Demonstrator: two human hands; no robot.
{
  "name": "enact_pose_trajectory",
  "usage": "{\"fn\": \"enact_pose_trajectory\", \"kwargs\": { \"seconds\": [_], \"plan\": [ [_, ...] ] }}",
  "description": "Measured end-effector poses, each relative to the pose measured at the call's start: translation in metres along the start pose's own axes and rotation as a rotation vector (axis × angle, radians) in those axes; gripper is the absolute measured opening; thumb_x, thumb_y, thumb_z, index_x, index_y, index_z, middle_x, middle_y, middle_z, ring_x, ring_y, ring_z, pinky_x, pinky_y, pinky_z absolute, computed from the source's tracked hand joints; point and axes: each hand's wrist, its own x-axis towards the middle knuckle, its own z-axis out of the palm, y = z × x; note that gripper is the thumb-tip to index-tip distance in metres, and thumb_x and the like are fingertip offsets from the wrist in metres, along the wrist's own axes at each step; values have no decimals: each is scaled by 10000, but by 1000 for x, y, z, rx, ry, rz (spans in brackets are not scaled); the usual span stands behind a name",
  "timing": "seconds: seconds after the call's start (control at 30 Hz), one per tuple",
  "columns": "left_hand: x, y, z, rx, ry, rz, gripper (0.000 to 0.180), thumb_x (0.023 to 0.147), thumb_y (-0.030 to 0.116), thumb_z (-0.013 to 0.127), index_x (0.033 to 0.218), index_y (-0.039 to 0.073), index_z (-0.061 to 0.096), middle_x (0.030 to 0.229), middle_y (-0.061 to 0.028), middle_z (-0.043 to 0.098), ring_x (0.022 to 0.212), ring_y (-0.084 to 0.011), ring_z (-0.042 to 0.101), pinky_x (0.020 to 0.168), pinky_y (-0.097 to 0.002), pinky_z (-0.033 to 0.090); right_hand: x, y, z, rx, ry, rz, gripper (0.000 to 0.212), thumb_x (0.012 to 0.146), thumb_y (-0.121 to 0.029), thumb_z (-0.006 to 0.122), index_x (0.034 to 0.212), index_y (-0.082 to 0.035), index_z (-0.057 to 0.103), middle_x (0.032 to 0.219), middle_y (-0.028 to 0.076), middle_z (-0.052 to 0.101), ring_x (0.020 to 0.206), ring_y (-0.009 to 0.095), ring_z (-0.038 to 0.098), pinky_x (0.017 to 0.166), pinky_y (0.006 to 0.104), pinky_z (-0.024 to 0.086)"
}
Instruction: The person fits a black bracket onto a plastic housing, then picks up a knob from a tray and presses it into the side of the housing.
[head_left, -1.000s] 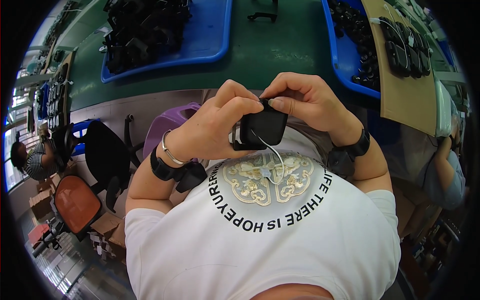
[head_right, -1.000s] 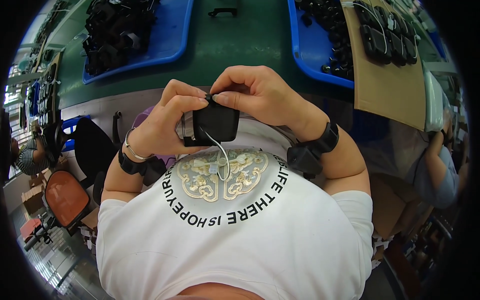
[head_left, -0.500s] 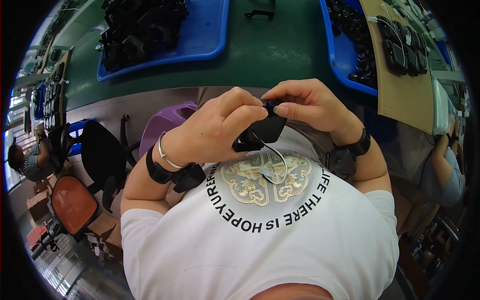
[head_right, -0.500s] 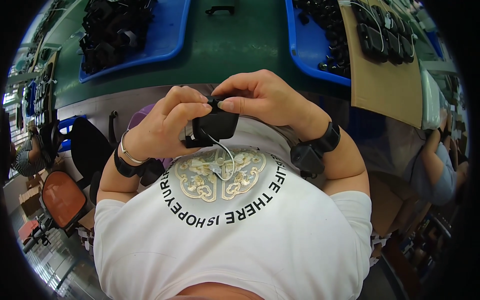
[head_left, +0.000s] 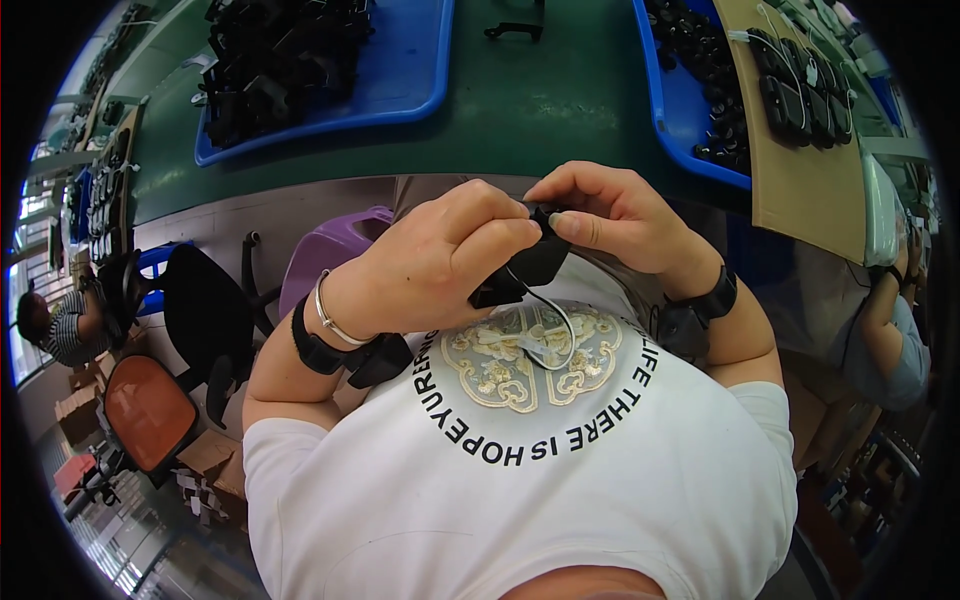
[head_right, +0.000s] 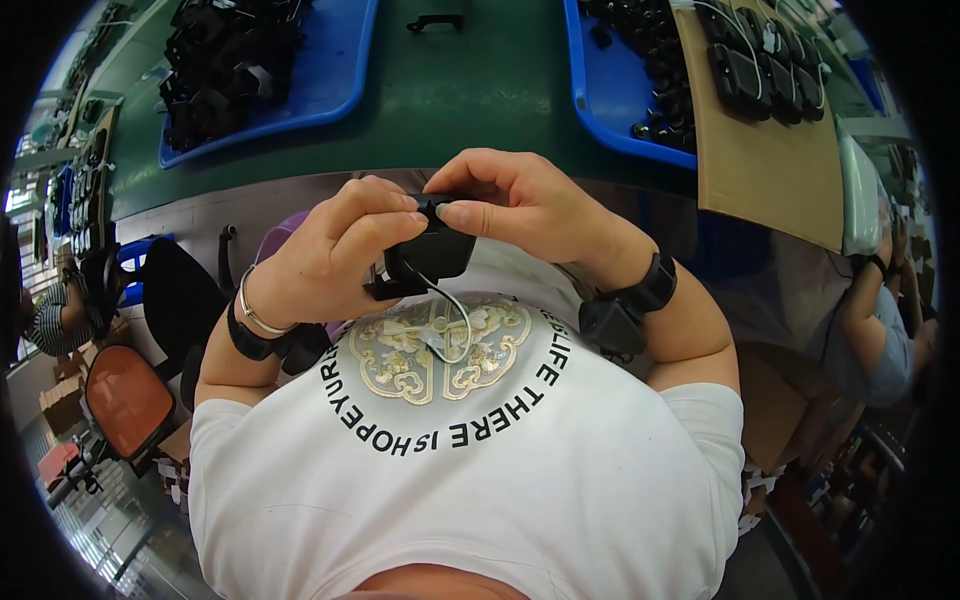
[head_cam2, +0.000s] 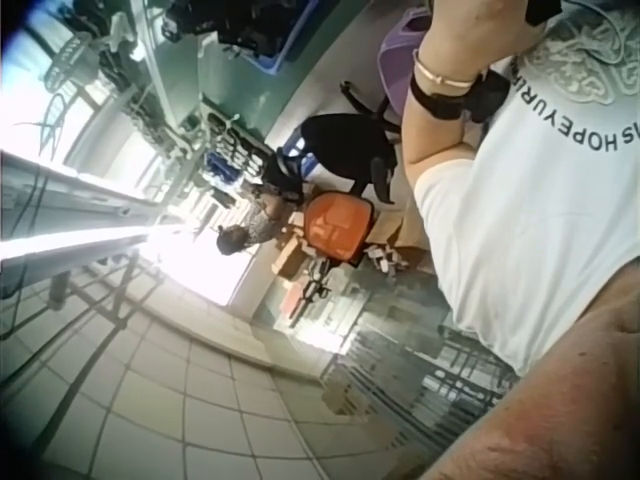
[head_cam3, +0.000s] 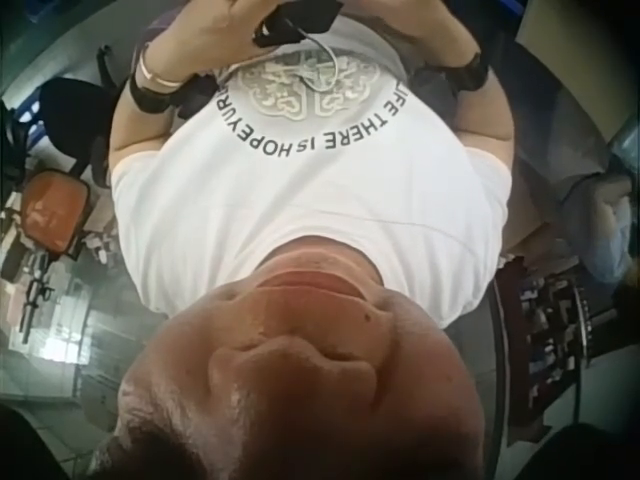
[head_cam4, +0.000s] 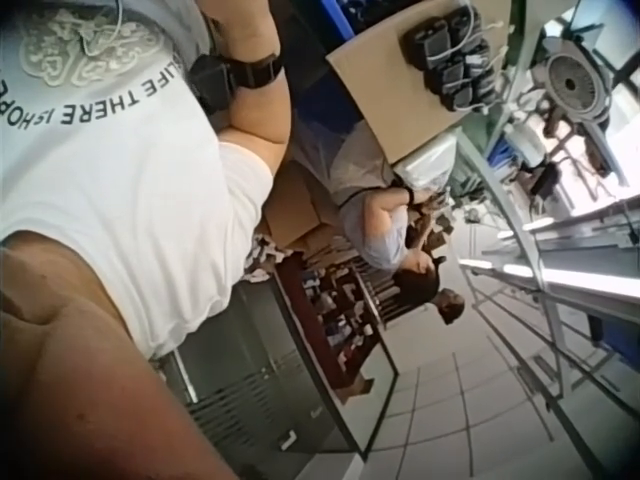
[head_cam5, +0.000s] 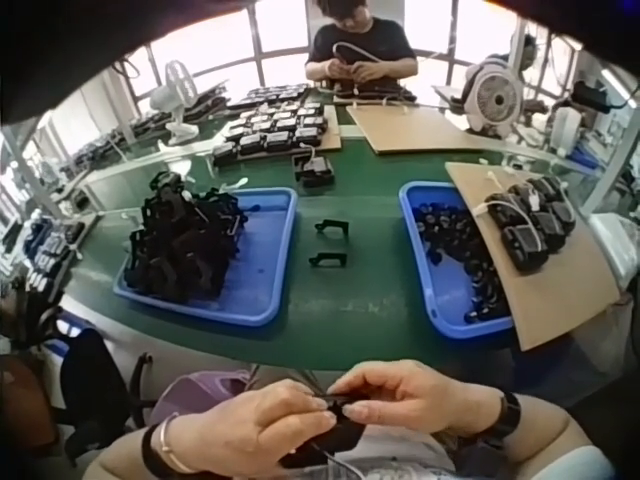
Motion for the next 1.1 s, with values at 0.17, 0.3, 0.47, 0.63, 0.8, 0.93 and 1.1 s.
{"fn": "enact_pose_trajectory", "kwargs": {
  "seconds": [0.17, 0.3, 0.47, 0.63, 0.8, 0.93, 1.1],
  "plan": [
    [2, 1, -5, -133, 12, -116, 666, 526, 114, 845, 1085, 24, 494, 1002, -119, 461, 904, -272, 536, 763, -330, 482, 5, -1, -6, 33, 52, 69, 232, 903, -180, 556, 1038, 8, 537, 944, 19, 556, 857, 60, 508, 751, 202, 428],
    [0, -4, -8, -212, -4, -170, 674, 539, 146, 847, 1091, 38, 476, 1013, -113, 455, 881, -250, 518, 744, -301, 480, 6, -1, -5, -61, 17, 113, 229, 919, -215, 534, 1004, -2, 536, 889, -4, 554, 800, 44, 492, 711, 185, 421],
    [-2, -5, -9, -312, -36, -228, 674, 555, 135, 840, 1105, 48, 461, 1047, -105, 431, 930, -230, 495, 763, -293, 476, 9, -3, -2, -116, -8, 103, 229, 923, -227, 529, 989, -7, 533, 855, -19, 543, 754, 34, 467, 666, 175, 404],
    [-2, -8, -7, -390, -6, -244, 665, 550, 117, 837, 1098, 50, 465, 1056, -99, 418, 931, -226, 486, 775, -290, 478, 10, -2, -1, -92, 32, 106, 234, 914, -243, 544, 958, -13, 536, 801, -14, 538, 717, 32, 455, 612, 190, 395],
    [-2, -9, -6, -323, -42, -218, 675, 540, 115, 840, 1101, 51, 471, 1053, -99, 426, 933, -229, 498, 791, -289, 479, 12, -13, -2, -559, 4, 104, 232, 905, -248, 549, 918, -17, 536, 729, 17, 529, 651, 81, 459, 576, 223, 395],
    [-5, -8, -3, -316, -30, -179, 679, 527, 118, 844, 1098, 48, 484, 1043, -100, 442, 928, -236, 514, 786, -292, 481, 12, -14, -1, -771, -75, -150, 230, 892, -247, 557, 896, -19, 534, 707, 63, 535, 623, 157, 493, 571, 257, 407],
    [-4, -11, -3, -351, -22, -120, 676, 518, 121, 847, 1090, 46, 495, 1018, -102, 459, 921, -239, 528, 773, -298, 483, 12, -6, -2, -742, -113, -276, 232, 879, -240, 572, 883, -13, 524, 723, 90, 548, 637, 206, 528, 567, 290, 410]
  ]
}}
